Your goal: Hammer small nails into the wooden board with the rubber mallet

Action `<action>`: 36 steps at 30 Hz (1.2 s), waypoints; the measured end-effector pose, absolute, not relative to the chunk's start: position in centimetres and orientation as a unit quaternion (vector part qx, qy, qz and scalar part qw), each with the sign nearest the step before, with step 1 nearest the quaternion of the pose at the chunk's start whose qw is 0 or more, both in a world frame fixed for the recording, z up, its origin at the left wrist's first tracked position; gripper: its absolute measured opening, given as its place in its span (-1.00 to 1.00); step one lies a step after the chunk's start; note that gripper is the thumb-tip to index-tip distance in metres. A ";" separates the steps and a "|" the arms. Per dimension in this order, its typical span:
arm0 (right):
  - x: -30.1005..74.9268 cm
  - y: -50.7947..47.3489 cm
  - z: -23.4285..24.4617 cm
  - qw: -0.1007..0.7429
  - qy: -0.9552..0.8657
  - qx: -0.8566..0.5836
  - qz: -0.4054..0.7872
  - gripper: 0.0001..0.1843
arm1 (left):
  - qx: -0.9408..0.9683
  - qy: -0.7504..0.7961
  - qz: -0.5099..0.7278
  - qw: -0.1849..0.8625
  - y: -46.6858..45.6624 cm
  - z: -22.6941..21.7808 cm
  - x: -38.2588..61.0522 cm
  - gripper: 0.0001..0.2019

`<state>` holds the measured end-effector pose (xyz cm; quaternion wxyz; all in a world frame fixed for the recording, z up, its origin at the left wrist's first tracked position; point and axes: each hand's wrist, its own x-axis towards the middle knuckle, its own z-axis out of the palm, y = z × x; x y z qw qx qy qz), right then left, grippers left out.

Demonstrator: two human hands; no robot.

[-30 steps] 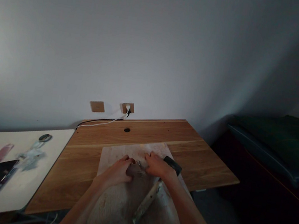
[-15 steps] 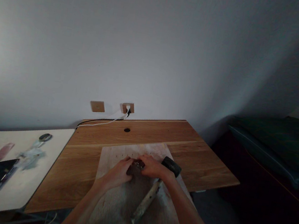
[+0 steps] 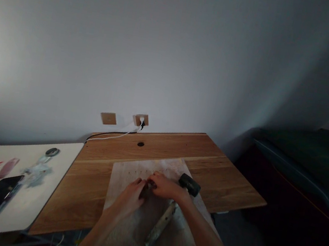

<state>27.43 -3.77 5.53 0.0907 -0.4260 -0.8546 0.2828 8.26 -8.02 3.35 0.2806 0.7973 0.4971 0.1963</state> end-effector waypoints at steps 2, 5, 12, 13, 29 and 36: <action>27.9 -4.3 5.6 0.100 -0.854 -0.424 0.286 -0.64 | 0.787 0.504 0.212 0.286 -7.8 3.3 8.5 -0.68; 28.8 -5.0 5.7 0.121 -0.842 -0.440 0.288 -0.54 | 0.780 0.505 0.236 0.284 -7.2 3.1 8.7 -0.62; 28.6 -5.4 5.1 0.126 -0.818 -0.483 0.287 -0.51 | 0.792 0.473 0.259 0.286 -5.7 2.4 9.0 -0.54; 28.3 -5.2 4.9 0.133 -0.817 -0.485 0.282 -0.53 | 0.795 0.468 0.257 0.289 -5.5 2.3 9.0 -0.54; 32.4 -11.0 6.5 0.206 -0.815 -0.503 0.201 -0.51 | 0.819 0.455 0.251 0.243 -10.7 3.4 3.8 -0.68; 36.4 -15.3 3.7 0.135 -0.860 -0.486 -0.071 -0.37 | 0.865 0.433 0.247 0.061 -15.5 1.8 -1.1 -0.75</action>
